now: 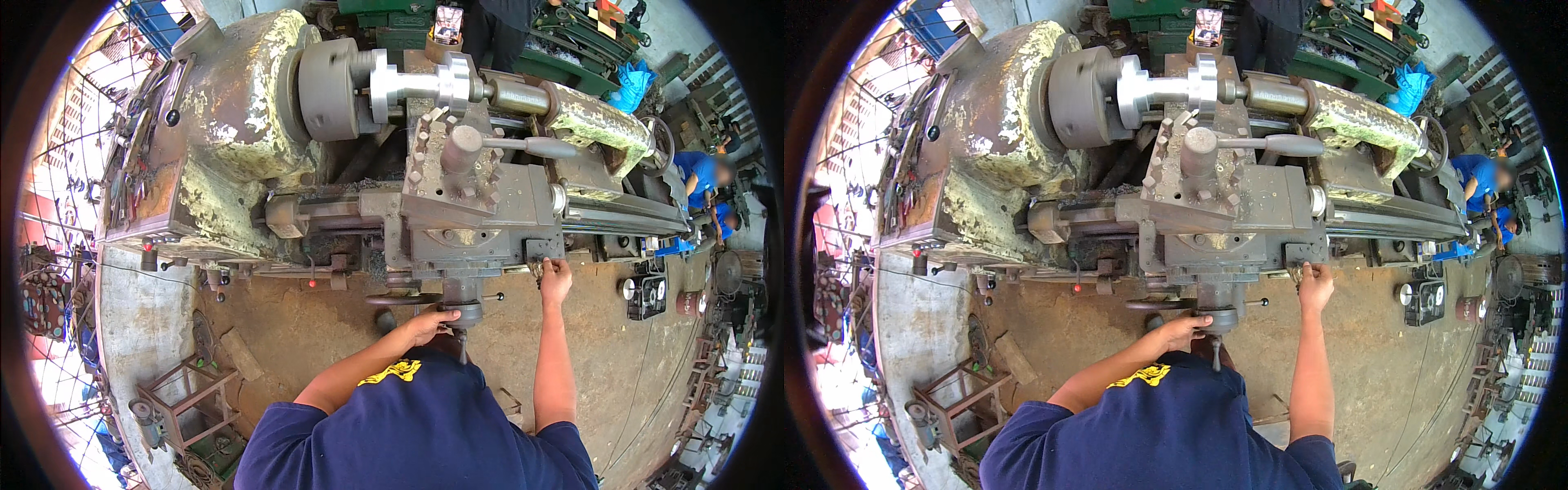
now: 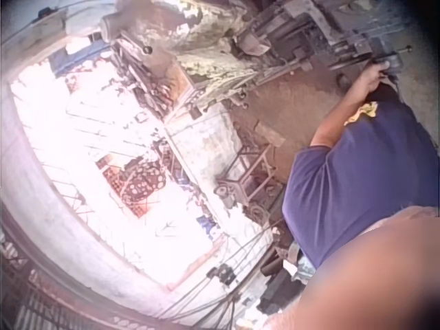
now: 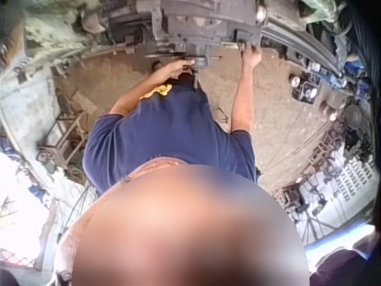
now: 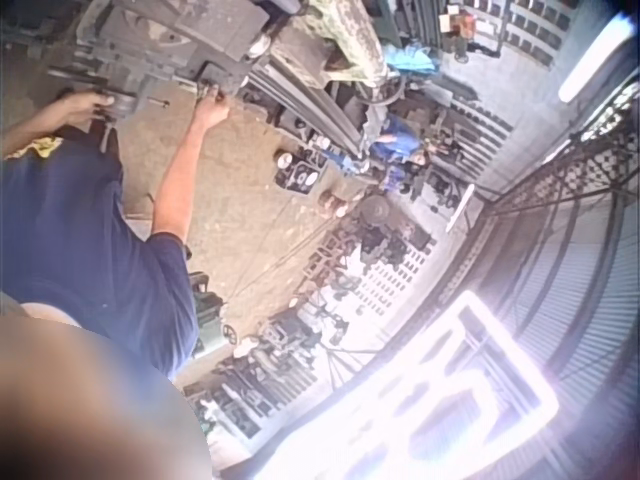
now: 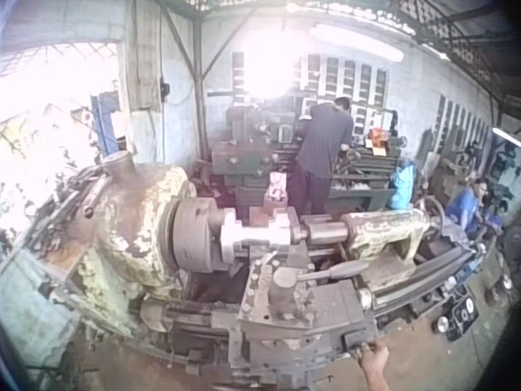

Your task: The person operates a metal lathe, turning the handwheel to advance the cutting tool along a rotating metal workpiece. The person uses both hands to control the tool carriage and monitor the cut, producing metal shavings as the workpiece is machined.

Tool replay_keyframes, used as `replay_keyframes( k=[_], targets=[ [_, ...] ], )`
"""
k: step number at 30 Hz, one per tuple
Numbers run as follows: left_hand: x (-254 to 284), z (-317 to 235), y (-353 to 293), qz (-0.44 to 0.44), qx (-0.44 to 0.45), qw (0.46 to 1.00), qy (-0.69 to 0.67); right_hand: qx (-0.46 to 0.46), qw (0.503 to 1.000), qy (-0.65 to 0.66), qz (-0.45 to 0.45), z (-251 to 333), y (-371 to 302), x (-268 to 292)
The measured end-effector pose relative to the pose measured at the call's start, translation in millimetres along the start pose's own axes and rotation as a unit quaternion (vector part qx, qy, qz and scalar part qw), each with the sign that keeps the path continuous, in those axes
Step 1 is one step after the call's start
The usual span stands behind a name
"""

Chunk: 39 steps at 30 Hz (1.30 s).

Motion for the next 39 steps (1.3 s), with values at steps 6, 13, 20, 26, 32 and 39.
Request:
replay_keyframes(
  k=[6,13,20,26,32,39],
  targets=[
    [5.2,10.1,6.5,0.023,0.018,0.999,-0.013,-0.002,1.0,0.005,0.002,-5.7,1.3,-2.0],
    [10.2,29.3,22.5,0.112,0.022,0.992,-0.047,-0.001,1.0,0.019,0.001,-7.6,2.2,-3.6],
    [10.6,35.6,25.9,0.15,0.039,0.984,-0.091,0.002,1.0,0.028,-0.004,2.8,-0.4,1.9],
    [8.6,30.9,20.9,0.135,0.029,0.987,-0.077,-0.006,1.0,0.027,-0.002,4.2,-0.6,1.6],
    [5.2,23.7,11.3,0.1,0.027,0.993,-0.06,-0.009,1.0,0.021,0.002,-0.6,0.0,-0.9],
    [5.6,18.5,8.1,0.044,0.022,0.998,-0.047,-0.018,0.999,0.029,0.006,-3.5,0.4,-2.3]
  ],
)
Point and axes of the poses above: each hand's wrist, its own y-axis towards the middle knuckle, its own x-axis out of the back of the hand, z = x × y, the point moved 7 cm from there along y, towards the middle knuckle, and after that the axes turned 15 degrees about -z, right-handed, at the moved point
